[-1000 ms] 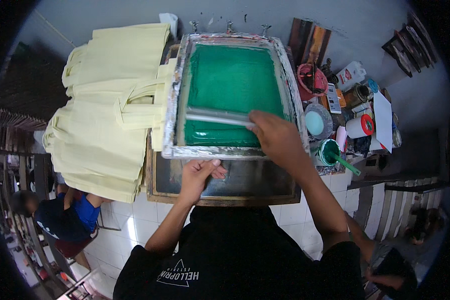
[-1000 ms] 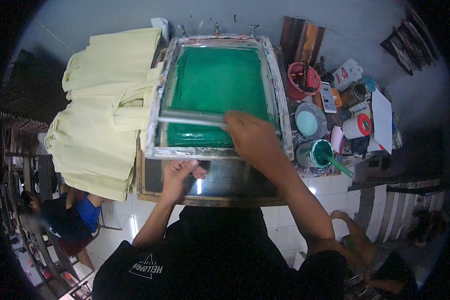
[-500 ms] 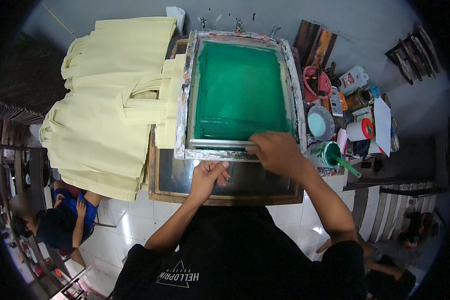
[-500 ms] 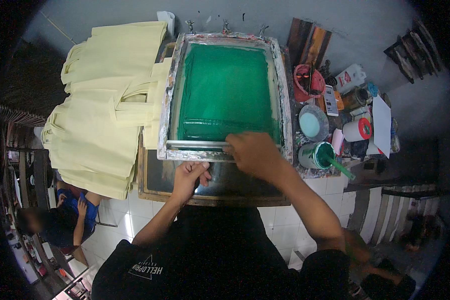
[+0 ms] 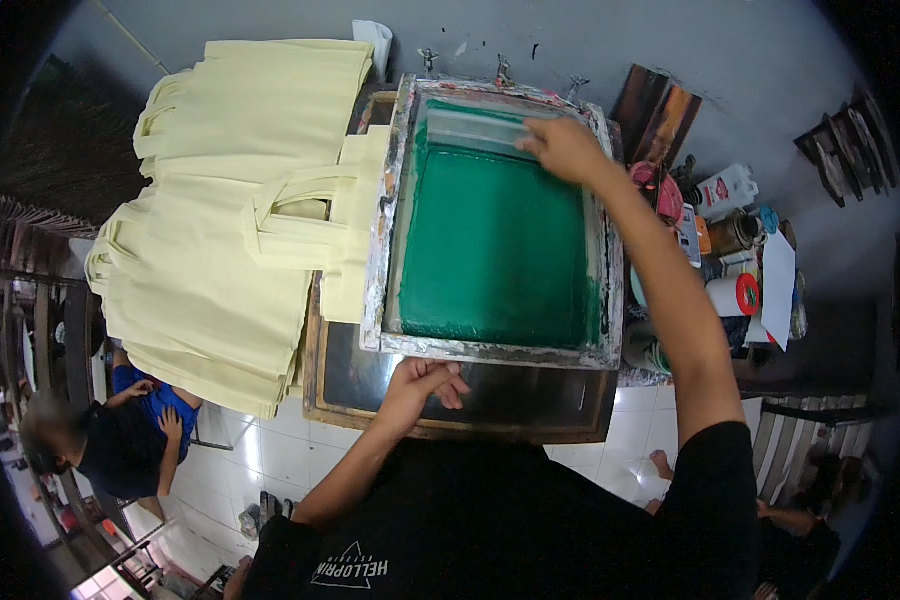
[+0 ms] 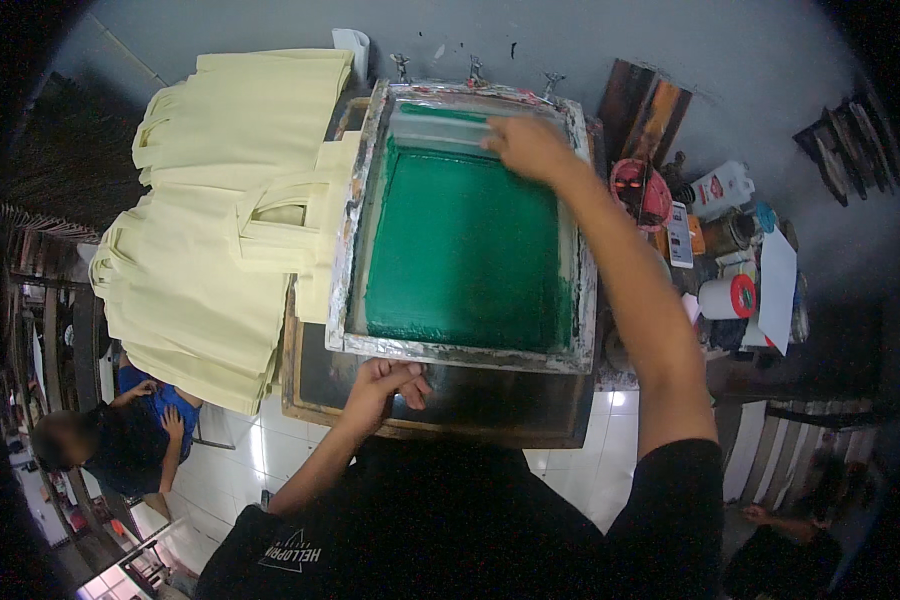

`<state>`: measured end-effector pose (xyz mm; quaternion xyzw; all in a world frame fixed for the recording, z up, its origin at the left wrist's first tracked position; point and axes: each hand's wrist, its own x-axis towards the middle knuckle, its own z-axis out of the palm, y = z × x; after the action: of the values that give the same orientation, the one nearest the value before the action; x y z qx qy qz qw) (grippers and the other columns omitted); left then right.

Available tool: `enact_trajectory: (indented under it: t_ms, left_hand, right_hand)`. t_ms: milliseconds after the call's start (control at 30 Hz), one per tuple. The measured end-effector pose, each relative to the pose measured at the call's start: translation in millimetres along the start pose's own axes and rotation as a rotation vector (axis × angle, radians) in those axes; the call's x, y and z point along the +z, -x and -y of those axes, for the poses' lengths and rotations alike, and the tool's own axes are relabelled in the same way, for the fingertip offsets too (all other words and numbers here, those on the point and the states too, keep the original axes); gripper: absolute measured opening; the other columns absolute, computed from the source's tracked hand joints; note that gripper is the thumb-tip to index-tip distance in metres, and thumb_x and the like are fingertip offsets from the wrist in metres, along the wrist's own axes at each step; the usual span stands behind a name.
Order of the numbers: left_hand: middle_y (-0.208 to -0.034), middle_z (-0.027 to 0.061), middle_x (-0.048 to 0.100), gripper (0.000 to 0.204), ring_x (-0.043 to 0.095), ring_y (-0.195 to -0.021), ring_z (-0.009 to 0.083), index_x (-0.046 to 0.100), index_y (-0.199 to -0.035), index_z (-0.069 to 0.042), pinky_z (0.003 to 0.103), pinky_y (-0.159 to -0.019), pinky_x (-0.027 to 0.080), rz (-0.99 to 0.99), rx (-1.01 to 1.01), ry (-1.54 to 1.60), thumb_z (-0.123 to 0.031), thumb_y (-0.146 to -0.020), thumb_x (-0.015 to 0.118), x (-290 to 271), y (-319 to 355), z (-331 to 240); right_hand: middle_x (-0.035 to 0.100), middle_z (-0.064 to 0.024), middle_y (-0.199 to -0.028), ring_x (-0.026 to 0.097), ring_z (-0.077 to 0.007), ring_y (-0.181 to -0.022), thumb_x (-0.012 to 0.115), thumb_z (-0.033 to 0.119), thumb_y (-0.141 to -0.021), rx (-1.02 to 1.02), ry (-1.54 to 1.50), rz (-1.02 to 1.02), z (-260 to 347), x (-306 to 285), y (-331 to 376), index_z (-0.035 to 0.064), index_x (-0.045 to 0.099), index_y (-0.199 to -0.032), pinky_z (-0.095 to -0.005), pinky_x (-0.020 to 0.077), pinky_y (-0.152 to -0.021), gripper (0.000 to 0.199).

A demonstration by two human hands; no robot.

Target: The person performs screen printing on yellow tote bags, placing each bag on the printing frame, pulling a squeegee across the screen to apply green ink, and then moving the printed bag to a stack.

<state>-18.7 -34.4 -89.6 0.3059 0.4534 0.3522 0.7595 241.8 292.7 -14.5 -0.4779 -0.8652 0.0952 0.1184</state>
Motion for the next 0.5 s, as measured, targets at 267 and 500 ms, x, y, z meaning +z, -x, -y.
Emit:
enact_trajectory:
  t_ms: [267,500]
  left_hand:
    - [-0.114,0.0201,0.073,0.028,0.074,-0.093,0.0248,0.065,-0.12,0.0,0.034,-0.078,0.059,0.294,-0.168,0.038,-0.022,-0.104,0.058,13.4,2.0,-58.3]
    - [-0.108,0.011,0.073,0.027,0.067,-0.107,0.0241,0.069,-0.118,-0.004,0.037,-0.096,0.05,-0.293,0.843,-0.925,-0.02,-0.096,0.068,12.6,-139.2,-201.2]
  right_hand:
    - [0.073,-0.0246,-0.105,0.069,-0.0408,-0.103,0.072,0.046,-0.089,0.114,-0.048,0.186,-22.2,-26.4,-55.8,0.005,0.073,-0.118,-0.0497,0.0525,-0.092,0.05]
    - [0.075,-0.0183,-0.089,0.073,-0.0379,-0.085,0.063,0.068,-0.086,0.206,0.289,-0.226,1.7,16.7,-23.4,0.0045,0.075,-0.096,-0.0505,0.0569,-0.076,0.065]
